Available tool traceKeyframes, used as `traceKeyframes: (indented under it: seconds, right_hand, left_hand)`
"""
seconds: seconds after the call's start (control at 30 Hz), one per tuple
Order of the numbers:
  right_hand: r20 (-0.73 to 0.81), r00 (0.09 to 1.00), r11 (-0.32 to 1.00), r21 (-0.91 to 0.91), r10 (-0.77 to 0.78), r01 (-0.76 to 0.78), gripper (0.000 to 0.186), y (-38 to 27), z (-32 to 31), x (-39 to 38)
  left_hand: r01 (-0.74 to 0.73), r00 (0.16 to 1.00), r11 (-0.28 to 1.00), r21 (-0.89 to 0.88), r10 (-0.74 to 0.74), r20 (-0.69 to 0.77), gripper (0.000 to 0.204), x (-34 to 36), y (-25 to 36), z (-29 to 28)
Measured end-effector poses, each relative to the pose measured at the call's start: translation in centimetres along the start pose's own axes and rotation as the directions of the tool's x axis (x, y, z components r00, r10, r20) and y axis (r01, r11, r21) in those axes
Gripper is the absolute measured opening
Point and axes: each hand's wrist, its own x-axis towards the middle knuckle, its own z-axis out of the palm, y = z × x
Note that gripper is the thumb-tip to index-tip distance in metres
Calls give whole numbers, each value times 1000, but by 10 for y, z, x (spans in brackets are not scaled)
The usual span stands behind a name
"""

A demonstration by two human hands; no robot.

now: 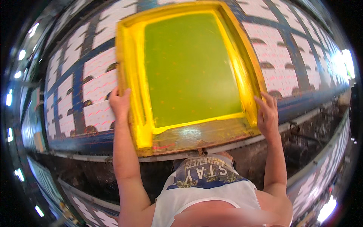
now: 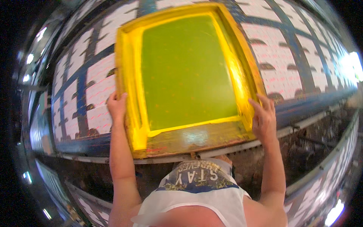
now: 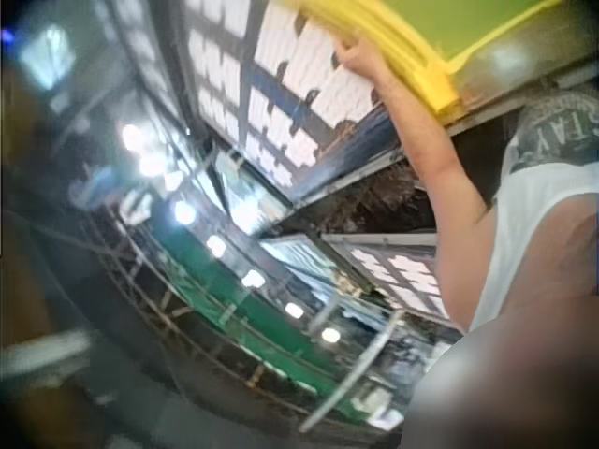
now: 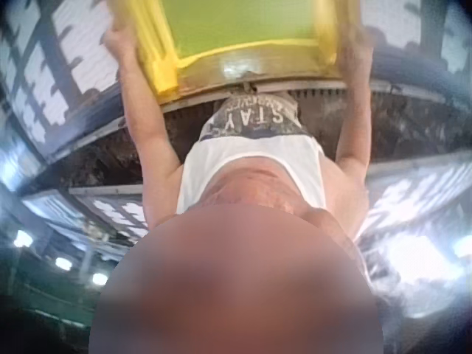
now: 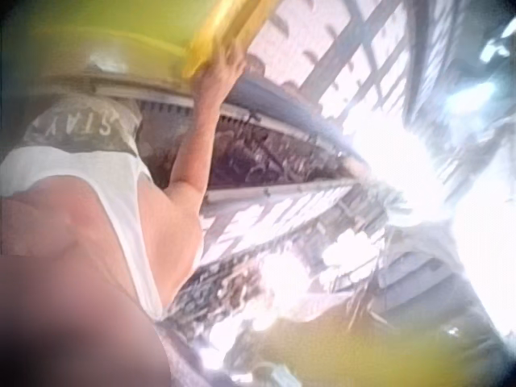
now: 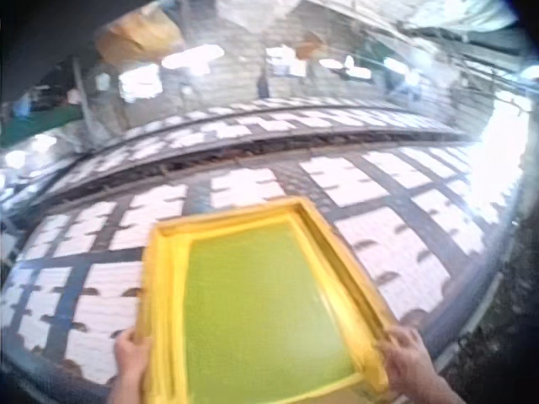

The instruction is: The person holds a yellow screen-printing frame and repeatedly uses a squeegee to pull green ink across the mesh. The person repositions the frame and repeats the squeegee strokes multiple times on the same screen.

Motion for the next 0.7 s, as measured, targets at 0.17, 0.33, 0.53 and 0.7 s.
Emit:
traceKeyframes:
  seconds: [0.17,0.33,0.53,0.7]
  right_hand:
    - [-83,968,971,40,238,-236,59,34,13,7]
    - [80,911,908,85,405,-411,72,46,22,27]
    - [38,855,829,226,518,-512,76,53,43,35]
    - [53,859,793,358,509,-492,72,65,50,26]
  left_hand:
    - [94,995,987,-131,-95,-1,44,15,2,1]
    - [151,988,967,-206,-144,46,47,21,5,-1]
    - [192,981,941,-279,-187,43,52,22,14,-6]
    - [186,982,932,-311,-179,51,55,23,22,-14]
